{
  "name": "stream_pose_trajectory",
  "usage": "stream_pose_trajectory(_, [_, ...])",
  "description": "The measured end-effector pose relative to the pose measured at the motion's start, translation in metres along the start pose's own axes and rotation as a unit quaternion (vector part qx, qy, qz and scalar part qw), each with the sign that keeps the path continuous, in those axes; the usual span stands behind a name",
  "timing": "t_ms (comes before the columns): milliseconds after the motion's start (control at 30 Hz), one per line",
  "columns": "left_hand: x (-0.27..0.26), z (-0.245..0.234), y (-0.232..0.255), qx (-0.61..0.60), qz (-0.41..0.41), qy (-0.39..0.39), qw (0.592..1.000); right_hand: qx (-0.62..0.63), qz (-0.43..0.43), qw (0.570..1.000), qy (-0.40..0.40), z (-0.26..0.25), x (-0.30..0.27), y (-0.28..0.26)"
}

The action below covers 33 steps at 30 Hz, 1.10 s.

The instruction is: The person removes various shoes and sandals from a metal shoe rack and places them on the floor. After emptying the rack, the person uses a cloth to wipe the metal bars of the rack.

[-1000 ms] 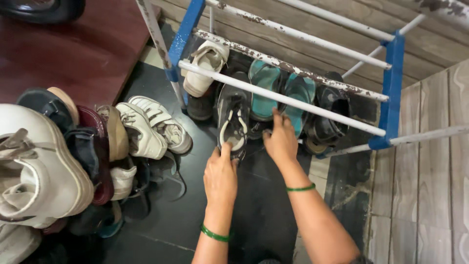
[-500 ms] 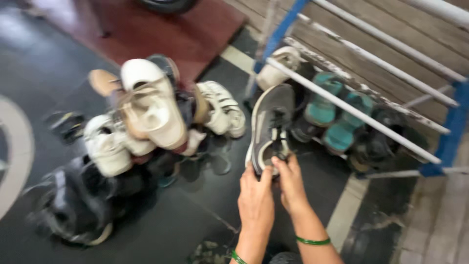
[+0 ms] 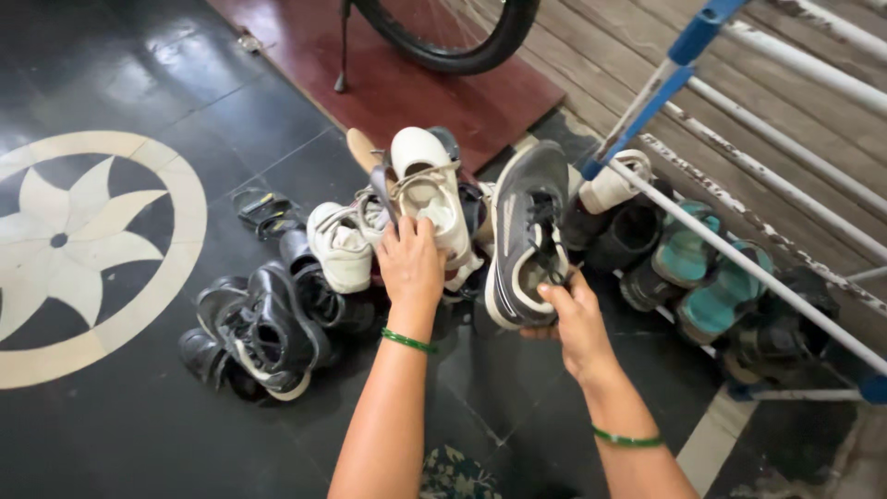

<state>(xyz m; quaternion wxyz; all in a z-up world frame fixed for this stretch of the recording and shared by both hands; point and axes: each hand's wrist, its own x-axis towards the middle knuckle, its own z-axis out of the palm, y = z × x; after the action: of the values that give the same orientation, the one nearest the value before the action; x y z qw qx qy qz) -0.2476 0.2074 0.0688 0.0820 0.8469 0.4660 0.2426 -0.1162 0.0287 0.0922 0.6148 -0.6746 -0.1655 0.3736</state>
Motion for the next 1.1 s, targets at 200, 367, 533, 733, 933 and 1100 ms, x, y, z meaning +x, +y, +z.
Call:
stream_pose_trajectory(200, [-0.026,-0.024,-0.025,-0.193,-0.001,0.034,0.981,-0.039,-0.016,0.998,-0.041,0.037,0.017,-0.020])
stream_pose_trajectory(367, [-0.061,-0.082,-0.036,-0.278,0.001,0.113,0.954,0.038,-0.017,0.996,-0.084,0.055,-0.004,-0.043])
stream_pose_trajectory(533, [-0.096,-0.124,-0.084,-0.201,-0.060,0.144,0.967,-0.051,-0.056,0.987,-0.141,0.091,0.002,-0.040])
stream_pose_trajectory(733, [-0.108,-0.101,-0.138,-0.136,-0.111,0.078,0.981,-0.194,-0.098,0.965,-0.145,0.183,0.041,0.013])
stream_pose_trajectory(933, [-0.112,-0.052,-0.152,-0.070,-0.073,-0.049,0.994,-0.416,-0.117,0.898,-0.084,0.210,0.056,0.067])
stream_pose_trajectory(1100, [-0.103,-0.034,-0.159,-0.054,-0.091,-0.034,0.994,-0.305,-0.174,0.929,-0.116,0.198,0.056,0.088])
